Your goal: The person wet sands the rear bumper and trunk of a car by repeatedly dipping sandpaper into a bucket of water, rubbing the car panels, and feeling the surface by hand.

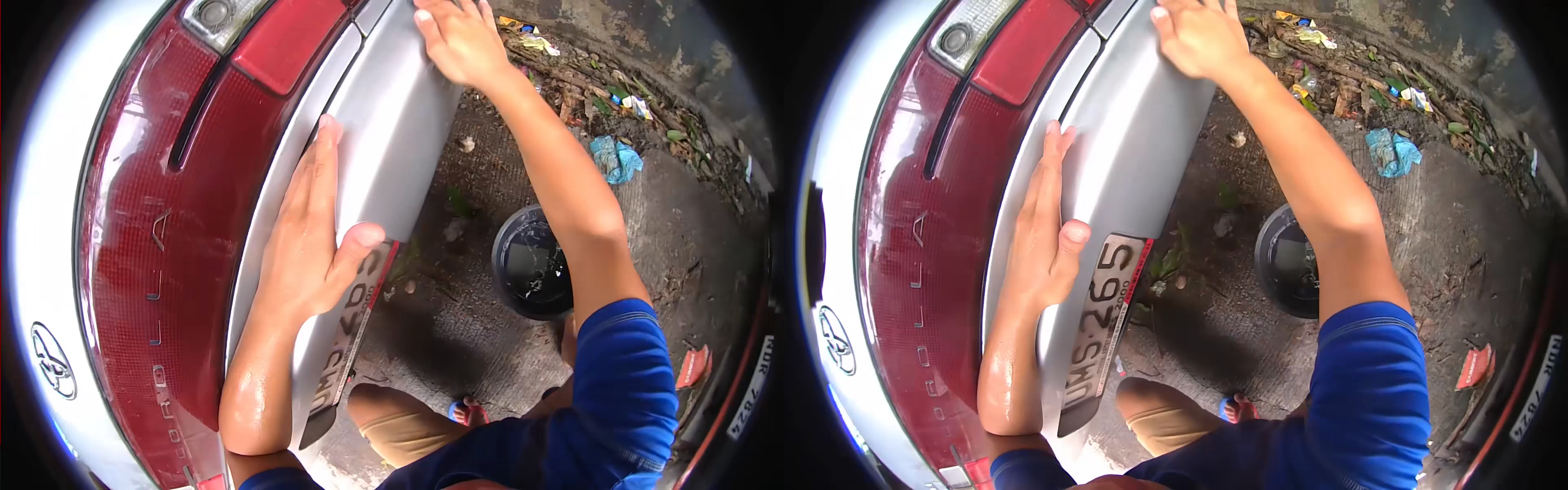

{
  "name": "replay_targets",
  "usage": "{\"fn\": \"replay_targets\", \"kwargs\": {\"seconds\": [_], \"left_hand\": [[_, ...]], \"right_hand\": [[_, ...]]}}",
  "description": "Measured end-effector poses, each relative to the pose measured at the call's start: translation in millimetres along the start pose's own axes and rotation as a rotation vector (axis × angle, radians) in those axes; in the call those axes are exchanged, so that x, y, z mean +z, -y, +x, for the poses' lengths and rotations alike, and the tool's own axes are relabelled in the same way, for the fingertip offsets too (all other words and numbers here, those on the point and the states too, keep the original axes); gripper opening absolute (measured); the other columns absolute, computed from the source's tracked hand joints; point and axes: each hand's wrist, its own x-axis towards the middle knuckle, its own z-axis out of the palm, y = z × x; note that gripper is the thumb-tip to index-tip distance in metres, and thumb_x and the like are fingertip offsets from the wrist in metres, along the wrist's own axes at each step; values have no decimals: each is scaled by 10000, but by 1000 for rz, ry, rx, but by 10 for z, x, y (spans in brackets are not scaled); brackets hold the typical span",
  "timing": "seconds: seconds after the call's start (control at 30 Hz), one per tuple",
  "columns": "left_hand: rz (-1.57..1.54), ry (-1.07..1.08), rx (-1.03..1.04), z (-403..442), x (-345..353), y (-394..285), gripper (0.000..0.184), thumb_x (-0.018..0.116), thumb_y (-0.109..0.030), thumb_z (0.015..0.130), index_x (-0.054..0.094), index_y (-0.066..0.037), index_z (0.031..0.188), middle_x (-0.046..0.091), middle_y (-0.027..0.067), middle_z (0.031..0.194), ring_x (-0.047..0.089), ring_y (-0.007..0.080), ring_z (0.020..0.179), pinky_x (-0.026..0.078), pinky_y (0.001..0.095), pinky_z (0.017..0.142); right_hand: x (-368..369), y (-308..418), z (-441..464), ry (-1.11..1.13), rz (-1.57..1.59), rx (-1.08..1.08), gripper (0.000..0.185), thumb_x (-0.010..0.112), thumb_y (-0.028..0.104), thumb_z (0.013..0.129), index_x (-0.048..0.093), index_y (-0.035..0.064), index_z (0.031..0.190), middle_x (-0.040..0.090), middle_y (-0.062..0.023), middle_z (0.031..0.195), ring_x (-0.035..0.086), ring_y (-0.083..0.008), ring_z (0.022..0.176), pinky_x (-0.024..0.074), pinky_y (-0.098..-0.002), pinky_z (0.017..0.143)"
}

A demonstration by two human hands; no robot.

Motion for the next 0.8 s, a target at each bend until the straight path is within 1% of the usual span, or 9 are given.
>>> {"fn": "replay_targets", "kwargs": {"seconds": [0.1,0.17,0.23,0.37,0.43,0.53,0.67,0.7,0.8], "left_hand": [[0,-25,23,16,-47,18,1055,534,-657,1013,166,105,1643,343,359,1634,348,513,1521,290,517,1256],[-2,-16,23,18,-20,-7,1062,536,-664,1006,170,105,1641,344,359,1632,352,518,1515,296,522,1253],[-6,-34,16,13,12,6,1064,546,-660,1004,171,105,1642,363,363,1617,363,524,1504,302,531,1245],[37,0,28,22,-22,13,1060,561,-645,1004,169,106,1642,378,367,1604,372,531,1493,304,534,1243],[37,-7,21,16,-7,21,1059,569,-641,1003,170,104,1642,378,368,1603,373,533,1491,304,535,1243],[-2,-24,14,14,1,12,1053,581,-631,1000,177,100,1643,372,367,1605,372,536,1488,303,539,1243],[60,2,-6,17,-6,2,1075,488,-712,996,163,68,1661,386,325,1622,360,489,1520,278,508,1261],[90,11,-25,13,1,8,1091,437,-757,995,156,53,1670,395,304,1630,355,463,1536,265,492,1270],[37,2,-29,-22,1,-5,1096,450,-756,989,157,52,1669,382,302,1638,346,472,1537,265,501,1270]], "right_hand": [[-405,603,-632,162,93,-257,534,376,431,1110,546,137,1522,512,-106,1604,362,-359,1551,195,-685,1259],[-83,-74,-119,39,-105,-99,537,329,436,1119,544,175,1536,513,-78,1611,316,-348,1573,167,-722,1250],[53,-544,326,4,-26,81,518,295,398,1127,562,164,1503,540,-79,1583,304,-372,1569,156,-720,1256],[-453,519,-598,199,278,-227,517,402,423,1097,554,155,1512,516,-84,1598,298,-394,1580,133,-696,1270],[-306,126,-365,159,89,-262,531,350,439,1108,567,159,1503,508,-75,1608,284,-389,1587,134,-705,1265],[51,-486,335,49,-47,-23,584,252,457,1120,584,151,1490,510,-64,1612,276,-404,1584,127,-709,1264],[-382,501,-589,197,327,-227,577,286,434,1115,584,124,1500,517,-106,1604,294,-420,1576,129,-705,1264],[-352,370,-558,208,207,-285,578,269,451,1119,577,158,1510,506,-77,1619,289,-421,1578,109,-714,1263],[54,-494,275,62,7,-16,595,237,496,1122,573,189,1505,502,-40,1627,234,-416,1596,61,-725,1264]]}}
